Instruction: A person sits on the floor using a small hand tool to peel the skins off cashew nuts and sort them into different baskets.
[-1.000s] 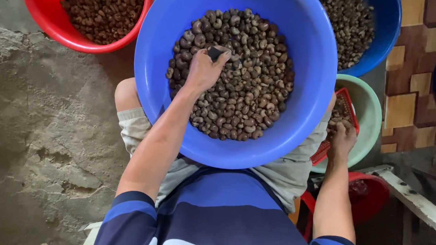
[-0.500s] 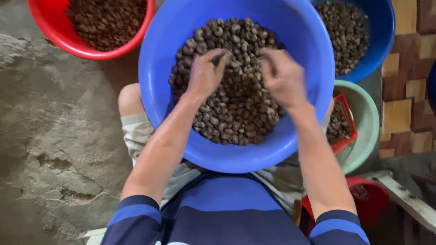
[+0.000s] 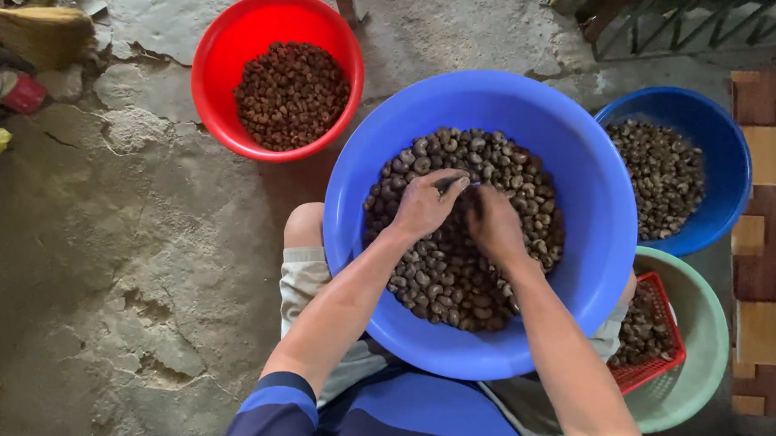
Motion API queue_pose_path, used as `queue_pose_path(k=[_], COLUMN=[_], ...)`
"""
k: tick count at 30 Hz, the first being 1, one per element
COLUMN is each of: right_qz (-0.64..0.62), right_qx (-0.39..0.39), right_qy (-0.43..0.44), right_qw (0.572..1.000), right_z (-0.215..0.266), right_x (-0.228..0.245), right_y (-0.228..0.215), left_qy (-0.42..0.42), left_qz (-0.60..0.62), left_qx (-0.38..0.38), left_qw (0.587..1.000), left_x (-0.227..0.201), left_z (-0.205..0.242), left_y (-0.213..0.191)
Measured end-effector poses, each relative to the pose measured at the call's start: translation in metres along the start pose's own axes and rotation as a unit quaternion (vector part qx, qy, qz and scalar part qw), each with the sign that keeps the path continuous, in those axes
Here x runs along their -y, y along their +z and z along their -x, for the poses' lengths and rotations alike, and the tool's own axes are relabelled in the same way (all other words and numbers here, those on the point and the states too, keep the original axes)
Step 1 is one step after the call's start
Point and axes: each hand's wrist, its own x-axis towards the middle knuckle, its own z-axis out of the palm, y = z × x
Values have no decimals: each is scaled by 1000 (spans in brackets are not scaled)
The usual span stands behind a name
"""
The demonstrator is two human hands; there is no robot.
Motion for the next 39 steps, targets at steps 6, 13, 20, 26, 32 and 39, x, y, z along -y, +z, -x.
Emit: queue_pose_path(k=[6,13,20,26,32,39], right_qz=[-625,-676,-696,-682,-710,-726], right_qx=[-25,-44,-61,-52,-68,-73], right_qy=[323,283,277,285,281,273], right_qw=[711,679,660,671,643,627], right_z=[-6,-6,-11,-5,-7,-9], right_x=[14,17,18,16,16,17], right_y=[-25,-32,-27,-27,-28,-32], left_qy=[-4,-33,-9,-20,47,67], left_qz=[202,269,279,278,260,307], left_qx=[69,85,60,34,35,32], left_qw=[977,959,958,960,964,949], left_x=[-1,-7,-21,-32,-15,-24], left_z=[-5,-8,-8,-6,-9,-6], left_y=[0,1,-4,-1,2,6])
